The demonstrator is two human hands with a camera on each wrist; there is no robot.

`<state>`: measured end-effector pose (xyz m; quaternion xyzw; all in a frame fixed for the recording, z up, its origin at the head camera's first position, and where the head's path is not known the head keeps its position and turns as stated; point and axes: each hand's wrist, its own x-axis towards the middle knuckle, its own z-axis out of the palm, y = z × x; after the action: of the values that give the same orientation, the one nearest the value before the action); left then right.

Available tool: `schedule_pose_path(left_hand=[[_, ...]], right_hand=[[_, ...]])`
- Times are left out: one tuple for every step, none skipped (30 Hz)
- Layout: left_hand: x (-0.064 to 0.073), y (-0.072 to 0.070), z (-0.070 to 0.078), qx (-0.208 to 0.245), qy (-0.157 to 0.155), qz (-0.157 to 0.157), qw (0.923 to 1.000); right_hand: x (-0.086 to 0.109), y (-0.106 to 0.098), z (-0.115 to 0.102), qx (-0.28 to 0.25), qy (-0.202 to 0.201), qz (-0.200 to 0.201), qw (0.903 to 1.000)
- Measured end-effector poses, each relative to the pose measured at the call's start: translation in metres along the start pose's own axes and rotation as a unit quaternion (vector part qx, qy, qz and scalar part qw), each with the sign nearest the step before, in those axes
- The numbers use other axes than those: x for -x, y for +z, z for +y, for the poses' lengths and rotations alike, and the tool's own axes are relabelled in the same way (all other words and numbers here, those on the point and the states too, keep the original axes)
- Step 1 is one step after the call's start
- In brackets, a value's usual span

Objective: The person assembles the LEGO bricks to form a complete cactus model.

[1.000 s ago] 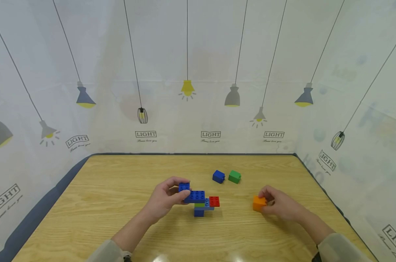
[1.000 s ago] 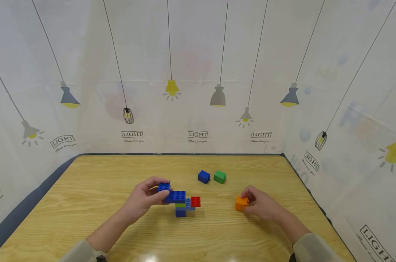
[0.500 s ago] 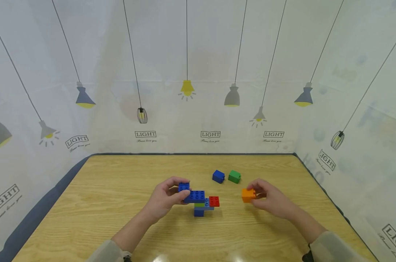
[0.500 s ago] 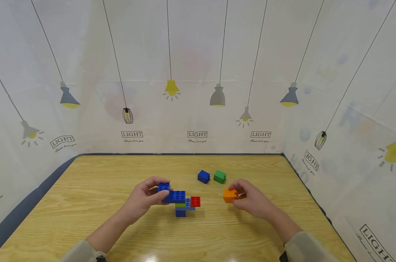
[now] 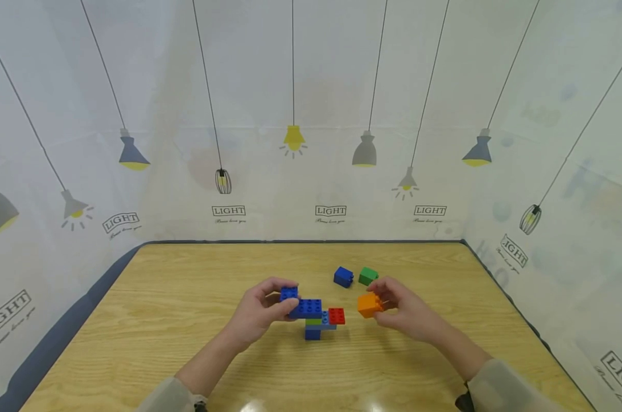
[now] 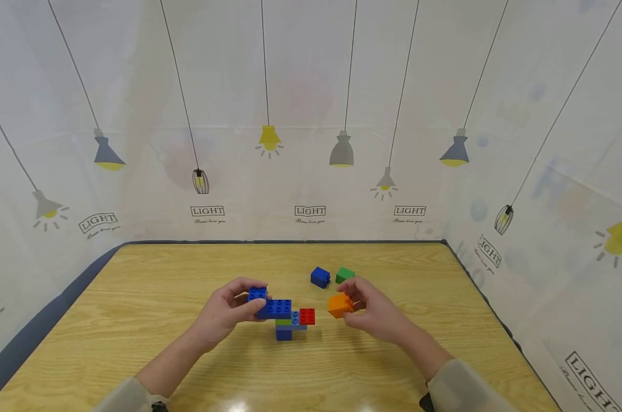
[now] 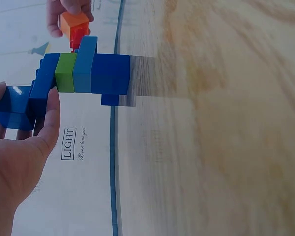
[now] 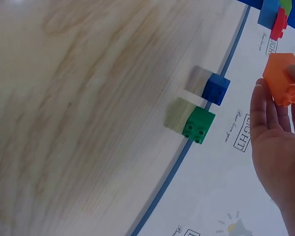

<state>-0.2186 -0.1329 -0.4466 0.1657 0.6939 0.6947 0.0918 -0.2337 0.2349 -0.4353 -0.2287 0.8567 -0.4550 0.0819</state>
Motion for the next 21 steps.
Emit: schedule_pose_path(left_hand=[[0.000, 0.000, 0.000, 0.000, 0.001, 0.000, 1.0000], [0.000, 0.000, 0.000, 0.000, 0.002, 0.000, 1.0000], [0.000, 0.000, 0.000, 0.000, 0.002, -0.001, 1.0000], [0.000, 0.000, 0.000, 0.000, 0.002, 0.000, 1.0000], [0.000, 0.000, 0.000, 0.000, 0.002, 0.000, 1.0000], [0.000, 0.000, 0.000, 0.000, 0.001, 0.000, 1.0000], [0.000, 0.000, 0.000, 0.000, 0.001, 0.001, 1.0000], [0.001, 0.000, 0.000, 0.000, 0.000, 0.001, 1.0000], [0.001, 0.001, 0.001, 0.000, 0.000, 0.002, 1.0000], [0.001, 0.001, 0.001, -0.001, -0.001, 0.002, 1.0000], [0.001, 0.001, 0.001, 0.000, -0.001, 0.002, 1.0000], [0.001, 0.001, 0.001, 0.001, -0.001, 0.002, 1.0000], [0.001, 0.001, 0.001, 0.002, 0.000, 0.001, 1.0000], [0.000, 0.001, 0.001, 0.003, 0.000, 0.001, 1.0000], [0.000, 0.001, 0.001, 0.004, 0.001, 0.000, 1.0000], [0.000, 0.001, 0.001, 0.005, 0.002, -0.001, 1.0000], [0.000, 0.001, 0.000, 0.006, 0.002, -0.001, 1.0000], [0.000, 0.001, 0.000, 0.006, 0.002, -0.001, 1.0000], [0.000, 0.001, 0.001, 0.006, 0.002, -0.001, 1.0000], [0.000, 0.001, 0.001, 0.007, 0.001, -0.001, 1.0000], [0.000, 0.001, 0.001, 0.007, 0.000, 0.000, 1.0000]], right_hand=[[-0.001, 0.002, -0.002, 0.000, 0.002, 0.002, 1.0000], [-0.002, 0.003, -0.003, 0.000, 0.005, 0.003, 1.0000], [-0.003, 0.005, -0.005, -0.002, 0.006, 0.003, 1.0000], [-0.004, 0.006, -0.006, -0.002, 0.004, 0.004, 1.0000], [-0.005, 0.008, -0.007, -0.003, 0.002, 0.003, 1.0000], [-0.006, 0.009, -0.009, -0.002, -0.002, 0.002, 1.0000], [-0.007, 0.011, -0.010, -0.001, -0.007, 0.000, 1.0000], [-0.008, 0.012, -0.011, -0.001, -0.012, -0.002, 0.9999], [-0.009, 0.014, -0.012, -0.002, -0.018, -0.004, 0.9998], [-0.010, 0.015, -0.013, -0.003, -0.024, -0.006, 0.9997], [-0.011, 0.017, -0.014, -0.004, -0.030, -0.008, 0.9995], [-0.012, 0.018, -0.015, -0.006, -0.035, -0.009, 0.9993], [-0.012, 0.019, -0.015, -0.007, -0.041, -0.011, 0.9991], [-0.013, 0.021, -0.016, -0.008, -0.047, -0.012, 0.9988], [-0.014, 0.022, -0.016, -0.008, -0.052, -0.013, 0.9985], [-0.014, 0.022, -0.016, -0.007, -0.058, -0.014, 0.9982], [-0.014, 0.023, -0.015, -0.005, -0.065, -0.015, 0.9978], [-0.015, 0.024, -0.014, -0.004, -0.070, -0.017, 0.9974], [-0.015, 0.024, -0.014, -0.002, -0.074, -0.018, 0.9971], [-0.015, 0.025, -0.013, -0.001, -0.077, -0.019, 0.9968], [-0.015, 0.025, -0.012, -0.001, -0.081, -0.020, 0.9965]])
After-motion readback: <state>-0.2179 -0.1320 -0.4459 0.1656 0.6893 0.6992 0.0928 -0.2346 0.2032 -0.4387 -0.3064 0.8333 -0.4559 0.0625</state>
